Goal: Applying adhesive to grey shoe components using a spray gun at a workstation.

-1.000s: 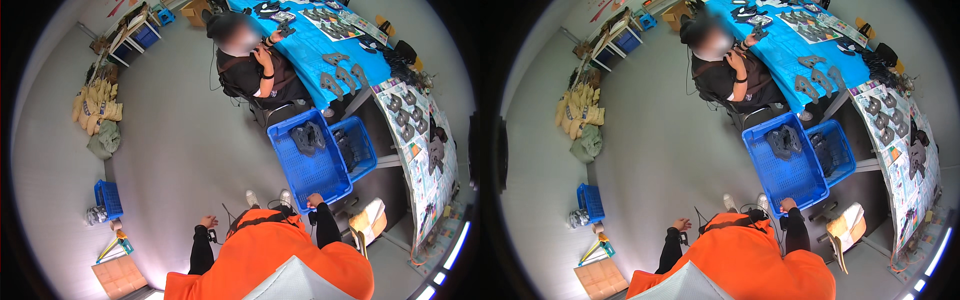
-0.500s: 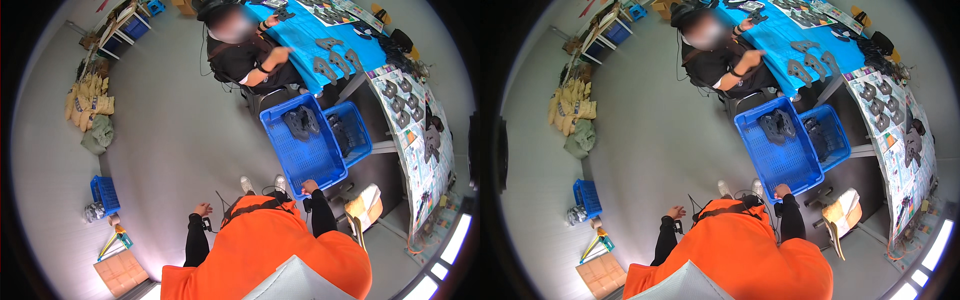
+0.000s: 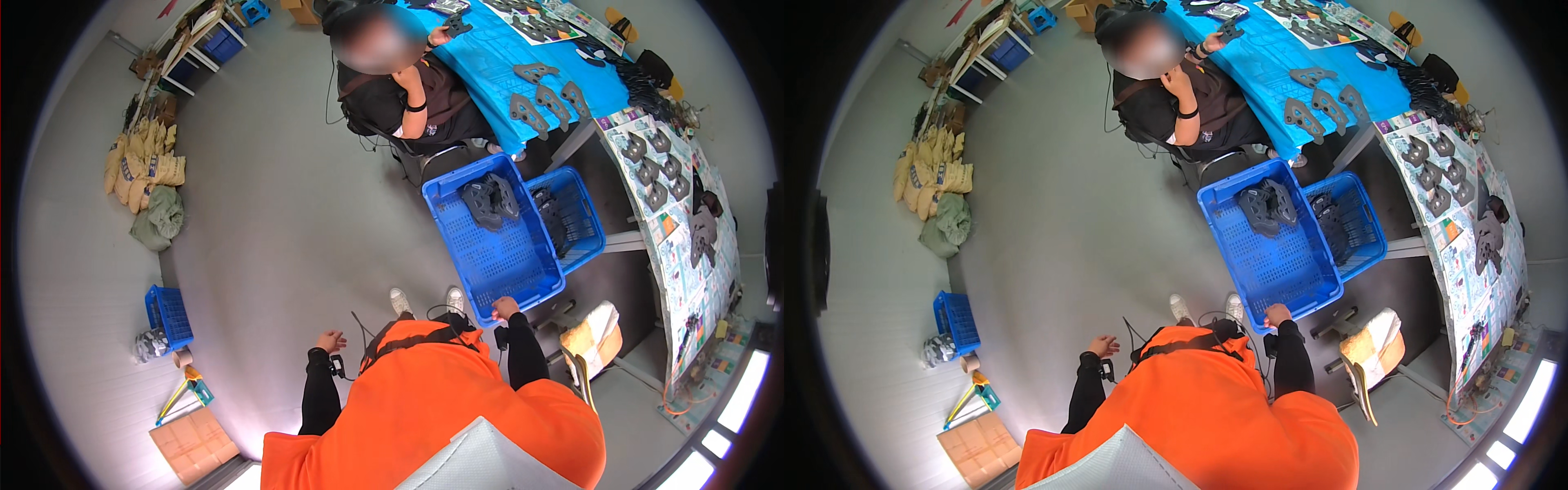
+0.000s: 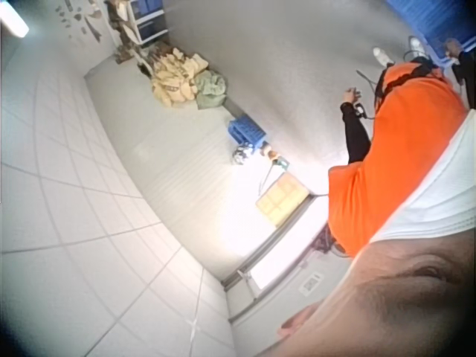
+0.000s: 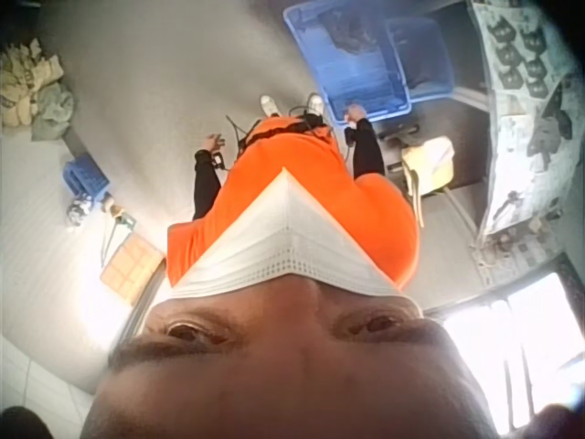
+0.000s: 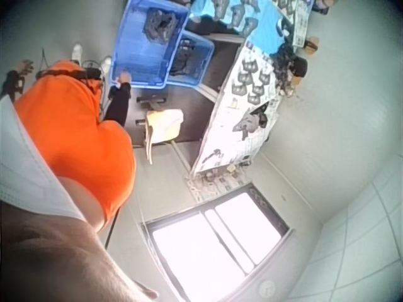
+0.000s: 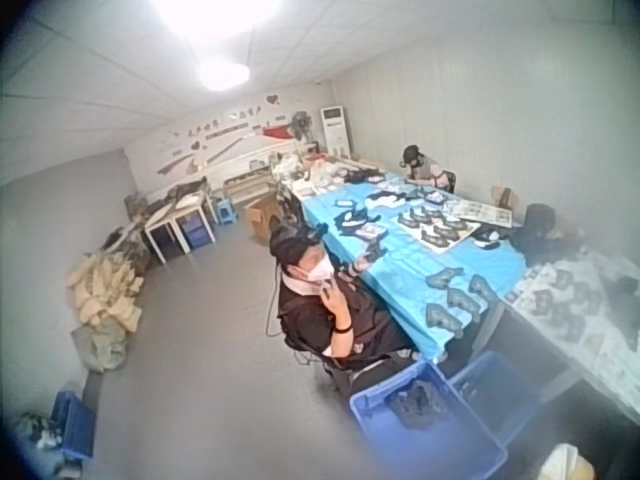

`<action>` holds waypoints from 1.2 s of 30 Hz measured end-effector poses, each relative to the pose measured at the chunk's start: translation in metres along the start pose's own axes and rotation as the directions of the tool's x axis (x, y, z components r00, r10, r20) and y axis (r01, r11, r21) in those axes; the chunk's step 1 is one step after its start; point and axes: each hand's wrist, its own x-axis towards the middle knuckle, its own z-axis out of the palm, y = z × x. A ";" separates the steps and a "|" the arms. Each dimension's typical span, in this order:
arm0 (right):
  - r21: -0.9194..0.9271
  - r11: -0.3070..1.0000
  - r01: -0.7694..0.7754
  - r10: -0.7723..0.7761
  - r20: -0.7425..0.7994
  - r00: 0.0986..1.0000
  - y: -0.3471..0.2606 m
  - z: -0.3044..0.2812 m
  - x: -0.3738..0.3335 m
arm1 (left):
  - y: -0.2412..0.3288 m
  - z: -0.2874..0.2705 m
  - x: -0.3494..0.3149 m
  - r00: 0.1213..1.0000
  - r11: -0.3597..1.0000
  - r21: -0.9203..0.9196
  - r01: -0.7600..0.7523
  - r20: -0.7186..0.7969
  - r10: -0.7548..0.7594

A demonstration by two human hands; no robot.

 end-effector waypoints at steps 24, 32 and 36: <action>0.045 0.999 0.010 -0.010 -0.003 1.000 0.003 0.000 -0.004 | -0.012 0.009 0.001 1.000 1.000 0.013 0.000 0.018 0.000; 0.040 0.999 0.002 -0.002 -0.019 1.000 0.001 0.001 -0.003 | -0.014 0.008 0.003 1.000 1.000 -0.004 0.001 0.017 -0.001; 0.097 0.995 0.011 -0.010 -0.014 1.000 0.006 0.001 -0.002 | -0.013 0.009 0.003 1.000 1.000 -0.001 0.002 0.015 -0.002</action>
